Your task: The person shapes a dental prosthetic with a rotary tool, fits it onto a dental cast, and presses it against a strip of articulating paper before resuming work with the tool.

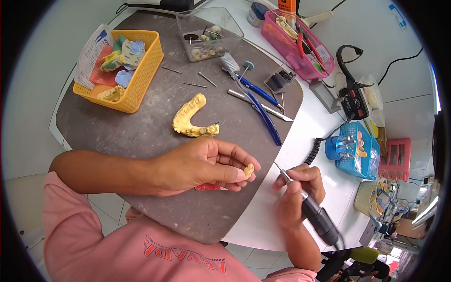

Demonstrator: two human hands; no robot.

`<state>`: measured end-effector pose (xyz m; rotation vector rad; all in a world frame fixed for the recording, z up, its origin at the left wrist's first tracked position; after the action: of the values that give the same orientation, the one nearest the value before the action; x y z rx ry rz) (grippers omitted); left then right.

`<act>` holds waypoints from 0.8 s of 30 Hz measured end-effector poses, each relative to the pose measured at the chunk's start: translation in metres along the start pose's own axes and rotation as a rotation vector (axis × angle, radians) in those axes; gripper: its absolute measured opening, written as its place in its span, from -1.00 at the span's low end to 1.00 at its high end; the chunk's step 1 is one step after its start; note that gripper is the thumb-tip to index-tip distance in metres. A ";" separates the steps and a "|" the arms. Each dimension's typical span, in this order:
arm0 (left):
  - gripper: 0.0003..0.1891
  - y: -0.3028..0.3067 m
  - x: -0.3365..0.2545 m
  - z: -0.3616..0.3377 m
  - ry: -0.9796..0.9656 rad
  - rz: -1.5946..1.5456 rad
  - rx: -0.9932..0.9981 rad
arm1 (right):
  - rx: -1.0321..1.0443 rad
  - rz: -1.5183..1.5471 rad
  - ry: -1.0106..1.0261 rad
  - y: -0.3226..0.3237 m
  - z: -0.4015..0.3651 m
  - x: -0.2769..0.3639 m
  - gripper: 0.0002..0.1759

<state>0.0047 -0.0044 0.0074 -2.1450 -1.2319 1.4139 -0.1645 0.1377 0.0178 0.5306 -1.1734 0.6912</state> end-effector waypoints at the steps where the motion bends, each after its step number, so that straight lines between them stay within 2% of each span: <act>1: -0.68 0.000 0.001 0.000 -0.014 -0.002 0.002 | -0.042 -0.007 -0.059 0.000 0.004 0.001 -0.72; 4: -0.73 -0.001 0.002 0.000 -0.045 0.032 -0.008 | -0.067 -0.051 -0.264 0.009 0.016 -0.001 -0.51; 5: -0.73 -0.001 0.002 0.000 -0.052 0.036 -0.003 | -0.107 -0.038 -0.335 0.016 0.019 -0.007 -0.61; 8: -0.77 0.000 0.005 0.001 -0.076 0.060 -0.008 | -0.208 -0.414 -0.326 0.010 0.030 0.009 -0.82; 10: -0.78 0.001 0.007 0.001 -0.095 0.077 0.008 | -0.131 -0.656 -0.187 0.017 0.036 -0.003 -0.81; 13: -0.77 0.001 0.008 0.002 -0.130 0.109 0.009 | -0.086 -0.952 -0.090 0.012 0.036 -0.004 -0.61; 18: -0.78 -0.002 0.008 0.001 -0.238 0.093 0.006 | -0.037 -1.137 0.070 0.008 0.034 -0.004 -0.54; 24: -0.82 -0.010 0.006 -0.007 -0.332 0.131 -0.063 | -0.019 -1.188 0.127 0.006 0.029 -0.005 -0.52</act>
<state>0.0067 0.0076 0.0131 -2.1251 -1.2794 1.8703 -0.1888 0.1204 0.0227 1.0083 -0.5652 -0.3094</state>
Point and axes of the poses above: each hand's wrist, its own z-axis towards the middle knuckle, its own y-axis out of the back of the hand, x = y × z, the point moved 2 cm from there along z, towards the middle knuckle, and after that the axes turned 12 degrees about -x, right-handed, at the moved point
